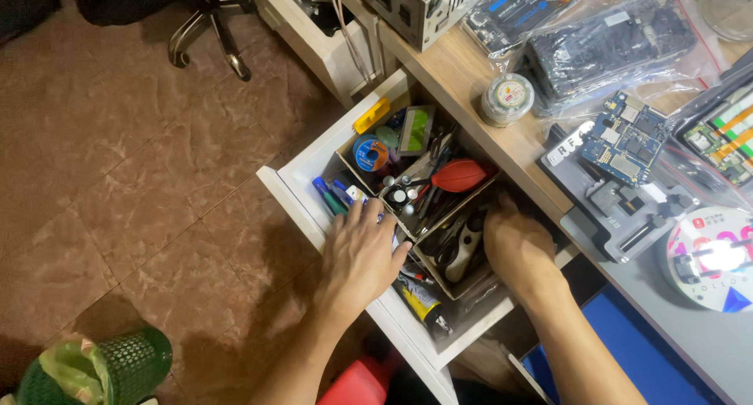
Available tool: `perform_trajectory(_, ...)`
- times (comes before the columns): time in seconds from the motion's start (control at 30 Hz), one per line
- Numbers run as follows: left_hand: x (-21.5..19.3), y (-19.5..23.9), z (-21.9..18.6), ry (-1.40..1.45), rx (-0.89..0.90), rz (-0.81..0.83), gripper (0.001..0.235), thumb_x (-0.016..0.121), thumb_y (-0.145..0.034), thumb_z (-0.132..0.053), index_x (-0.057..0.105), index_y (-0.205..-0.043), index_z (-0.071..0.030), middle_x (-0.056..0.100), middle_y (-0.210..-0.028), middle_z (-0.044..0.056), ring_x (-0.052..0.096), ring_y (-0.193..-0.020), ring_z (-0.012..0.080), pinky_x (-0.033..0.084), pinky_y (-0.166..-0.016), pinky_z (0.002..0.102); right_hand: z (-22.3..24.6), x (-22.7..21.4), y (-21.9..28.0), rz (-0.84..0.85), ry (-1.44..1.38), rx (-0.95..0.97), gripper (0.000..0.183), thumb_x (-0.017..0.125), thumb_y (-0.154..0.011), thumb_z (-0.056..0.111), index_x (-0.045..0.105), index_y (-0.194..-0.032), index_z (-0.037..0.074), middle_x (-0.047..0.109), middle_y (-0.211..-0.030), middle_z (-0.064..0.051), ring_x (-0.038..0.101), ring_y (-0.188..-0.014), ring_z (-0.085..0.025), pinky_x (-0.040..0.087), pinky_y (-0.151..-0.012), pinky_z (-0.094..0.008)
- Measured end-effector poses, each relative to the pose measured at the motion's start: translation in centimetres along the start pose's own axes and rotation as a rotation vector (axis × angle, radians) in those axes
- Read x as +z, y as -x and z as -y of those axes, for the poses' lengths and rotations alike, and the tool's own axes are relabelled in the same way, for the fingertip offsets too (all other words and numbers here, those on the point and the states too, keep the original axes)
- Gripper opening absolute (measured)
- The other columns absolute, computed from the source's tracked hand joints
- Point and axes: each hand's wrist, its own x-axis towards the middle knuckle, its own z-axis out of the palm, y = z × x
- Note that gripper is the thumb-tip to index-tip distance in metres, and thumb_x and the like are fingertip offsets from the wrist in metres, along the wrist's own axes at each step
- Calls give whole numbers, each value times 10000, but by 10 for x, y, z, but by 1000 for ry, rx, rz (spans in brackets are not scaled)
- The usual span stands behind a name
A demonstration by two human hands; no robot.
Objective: The person handles a small yellow electronic component, wiping it with a cloth. They then pick up a circuit board and a smartphone chassis, placing them on the workbench. The person opens a drawer to retrieve a small bottle and applies its contents to the smartphone chassis.
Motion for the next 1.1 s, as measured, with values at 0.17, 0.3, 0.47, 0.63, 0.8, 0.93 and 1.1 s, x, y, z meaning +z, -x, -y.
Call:
perform_trajectory(0.17,21,-5,9,167,10,-337,209,664,-983,-312,734,-1022,-119,689,-942,70,701,-901,274,554,-741,423,10,-69,19,-226,-478,-7,250,612,-1006,195,774,-1136,56,759,-1120,-141,749,-1015,-377,630,-815,-460)
perform_trajectory(0.3,1,-7,-3,614,59,-443,101,617,-1020,-215,642,-973,-129,734,-820,-11,635,-628,218,512,-630,413,14,-88,57,-248,-1079,-35,157,686,-964,107,812,-1058,102,801,-1079,10,756,-1009,-104,592,-781,-221)
perform_trajectory(0.47,-18,-3,-19,1305,169,260,726,600,-896,-551,594,-1413,-42,727,-1310,175,744,-1138,231,642,-923,310,16,-56,69,-279,-1764,138,160,770,-876,-12,774,-1034,-40,817,-967,-162,780,-836,-206,665,-836,-289)
perform_trajectory(0.63,-30,2,-30,1320,75,297,265,698,-946,-172,785,-1173,-66,835,-1072,61,775,-960,88,627,-894,197,19,-76,70,-278,-1796,297,211,767,-881,-6,738,-1086,-46,810,-929,-181,766,-806,-225,655,-833,-316)
perform_trajectory(0.8,-12,0,-27,1544,150,346,237,665,-990,-81,739,-1193,17,806,-1113,194,798,-1051,208,663,-871,249,16,-80,66,-252,-1871,393,245,756,-890,-11,717,-1128,-48,802,-955,-198,719,-776,-237,628,-834,-339)
perform_trajectory(0.93,-3,0,-23,1679,231,400,362,591,-1016,13,618,-1375,50,760,-1200,228,754,-1140,257,647,-946,314,14,-78,65,-253,-1881,417,265,749,-898,-9,715,-1156,-57,785,-922,-193,740,-777,-260,626,-852,-345)
perform_trajectory(1.1,-2,0,-21,1712,238,408,416,612,-1002,5,568,-1404,102,757,-1175,227,748,-1120,265,657,-948,351,12,-79,66,-262,-1881,434,284,746,-894,-13,713,-1172,-63,787,-940,-197,737,-773,-265,624,-860,-353)
